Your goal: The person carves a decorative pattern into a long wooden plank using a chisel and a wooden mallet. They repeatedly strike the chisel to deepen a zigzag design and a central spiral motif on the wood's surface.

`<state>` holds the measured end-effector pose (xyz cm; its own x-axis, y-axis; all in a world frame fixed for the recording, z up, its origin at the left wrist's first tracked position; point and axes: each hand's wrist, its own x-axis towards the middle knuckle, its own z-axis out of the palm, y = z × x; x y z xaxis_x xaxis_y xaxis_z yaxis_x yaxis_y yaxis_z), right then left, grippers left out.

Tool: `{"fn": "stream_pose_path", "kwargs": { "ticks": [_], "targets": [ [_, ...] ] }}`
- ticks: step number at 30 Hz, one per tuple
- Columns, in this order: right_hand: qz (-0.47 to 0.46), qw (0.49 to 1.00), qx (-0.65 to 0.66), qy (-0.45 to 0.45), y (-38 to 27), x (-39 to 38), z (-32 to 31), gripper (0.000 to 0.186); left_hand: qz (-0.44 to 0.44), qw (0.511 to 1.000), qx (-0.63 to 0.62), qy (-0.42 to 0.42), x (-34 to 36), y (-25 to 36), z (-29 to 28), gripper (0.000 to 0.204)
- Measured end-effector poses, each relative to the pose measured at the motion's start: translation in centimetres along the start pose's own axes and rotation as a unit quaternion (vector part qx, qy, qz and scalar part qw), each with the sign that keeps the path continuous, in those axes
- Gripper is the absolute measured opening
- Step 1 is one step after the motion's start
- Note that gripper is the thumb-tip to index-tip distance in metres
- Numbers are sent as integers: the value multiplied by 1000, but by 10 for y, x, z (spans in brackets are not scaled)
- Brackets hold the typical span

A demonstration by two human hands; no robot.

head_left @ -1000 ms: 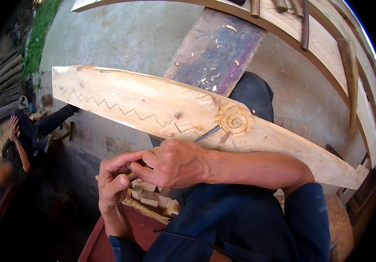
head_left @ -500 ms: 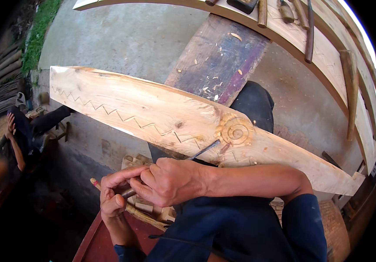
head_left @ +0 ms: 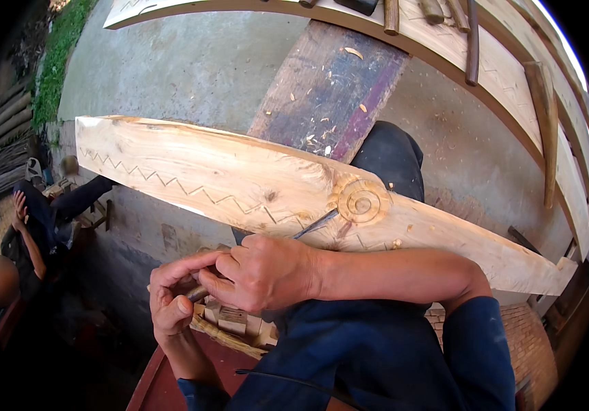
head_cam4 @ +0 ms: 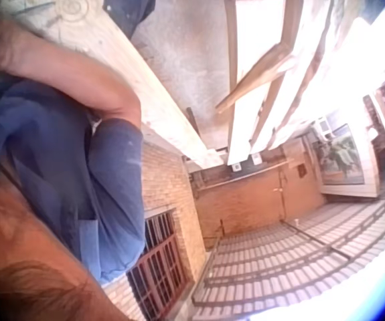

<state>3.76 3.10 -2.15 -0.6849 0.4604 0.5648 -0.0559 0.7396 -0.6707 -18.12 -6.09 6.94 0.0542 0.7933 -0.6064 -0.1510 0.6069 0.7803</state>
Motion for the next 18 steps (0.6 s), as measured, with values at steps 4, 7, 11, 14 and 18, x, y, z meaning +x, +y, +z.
{"fn": "stream_pose_path", "kwargs": {
  "ticks": [4,7,11,14,18],
  "targets": [
    [14,1000,-6,-12,3,1,5,30,-20,1000,-13,-1,12,1,-3,99],
    [-48,993,-109,3,-8,4,-5,28,3,999,-29,-12,7,1,1,100],
    [-39,997,-65,8,-5,2,0,30,32,999,-20,-1,0,-5,5,104],
    [-46,998,-51,6,0,2,0,32,3,1000,-19,-1,-4,-4,5,110],
    [-80,993,-73,40,2,7,-3,32,46,998,-45,-8,0,-2,7,114]
  ]
}}
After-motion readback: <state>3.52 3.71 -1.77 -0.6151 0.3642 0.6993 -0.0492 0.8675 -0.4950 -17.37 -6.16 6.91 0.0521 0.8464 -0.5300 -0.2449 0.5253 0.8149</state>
